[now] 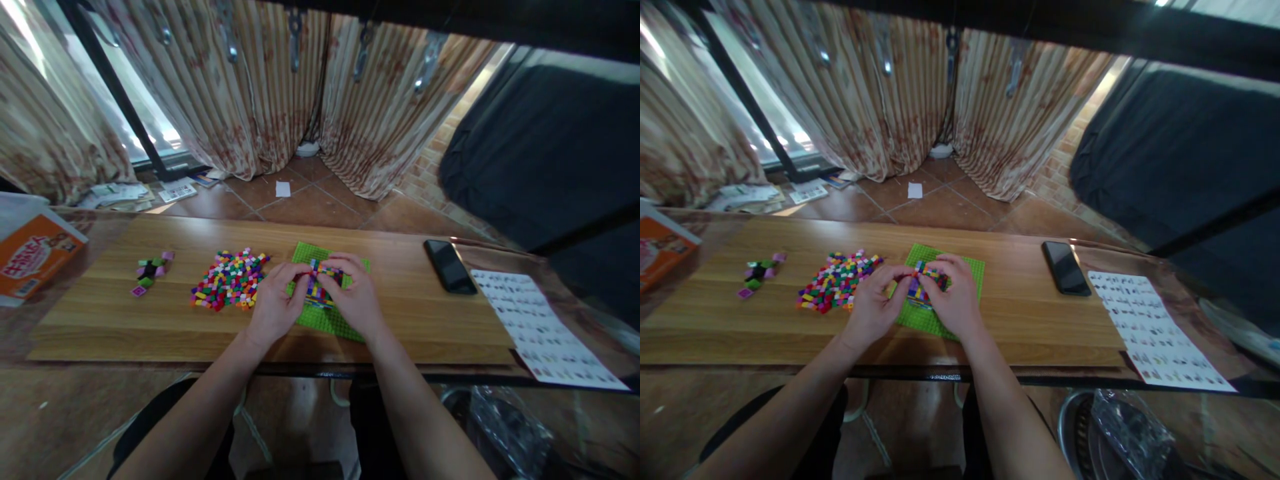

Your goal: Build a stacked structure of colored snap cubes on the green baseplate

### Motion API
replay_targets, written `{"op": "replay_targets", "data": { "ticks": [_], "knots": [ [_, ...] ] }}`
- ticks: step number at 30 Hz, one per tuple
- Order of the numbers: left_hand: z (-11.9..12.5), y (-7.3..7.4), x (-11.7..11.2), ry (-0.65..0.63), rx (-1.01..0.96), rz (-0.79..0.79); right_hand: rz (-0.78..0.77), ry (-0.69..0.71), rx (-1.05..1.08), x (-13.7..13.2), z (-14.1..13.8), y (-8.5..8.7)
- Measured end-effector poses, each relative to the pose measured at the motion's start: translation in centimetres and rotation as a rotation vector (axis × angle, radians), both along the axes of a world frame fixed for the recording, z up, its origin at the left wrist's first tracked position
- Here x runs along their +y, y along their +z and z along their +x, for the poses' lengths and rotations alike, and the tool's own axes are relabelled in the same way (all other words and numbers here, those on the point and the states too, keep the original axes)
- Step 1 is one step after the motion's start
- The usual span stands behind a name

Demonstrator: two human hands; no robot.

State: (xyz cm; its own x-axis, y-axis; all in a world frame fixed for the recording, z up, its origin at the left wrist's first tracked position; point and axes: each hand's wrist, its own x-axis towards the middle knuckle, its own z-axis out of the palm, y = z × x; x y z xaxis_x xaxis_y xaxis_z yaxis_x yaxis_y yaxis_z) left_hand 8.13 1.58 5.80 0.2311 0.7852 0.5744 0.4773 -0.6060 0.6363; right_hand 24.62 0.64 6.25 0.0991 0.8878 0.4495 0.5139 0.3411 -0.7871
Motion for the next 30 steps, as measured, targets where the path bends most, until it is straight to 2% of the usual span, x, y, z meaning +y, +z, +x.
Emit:
{"op": "replay_targets", "data": {
  "ticks": [3, 6, 17, 25, 30],
  "knots": [
    [0.1, 0.1, -0.1, 0.0, 0.028, 0.007, 0.004, 0.001, -0.064, -0.2, -0.3, 0.0],
    [0.2, 0.1, -0.1, -0.025, 0.042, 0.014, 0.008, 0.003, -0.041, -0.2, -0.3, -0.1],
    [0.3, -0.8, 0.1, -0.022, 0.079, 0.049, -0.071, 0.035, 0.267, 0.3, -0.5, -1.1],
    [0.4, -0.8, 0.1, -0.022, 0.091, 0.054, 0.051, 0.002, 0.038, -0.1, -0.4, -0.6],
    [0.4, -0.9, 0.1, -0.018, 0.072, 0.057, -0.03, 0.004, 0.193, 0.2, -0.6, -0.7]
  ]
}}
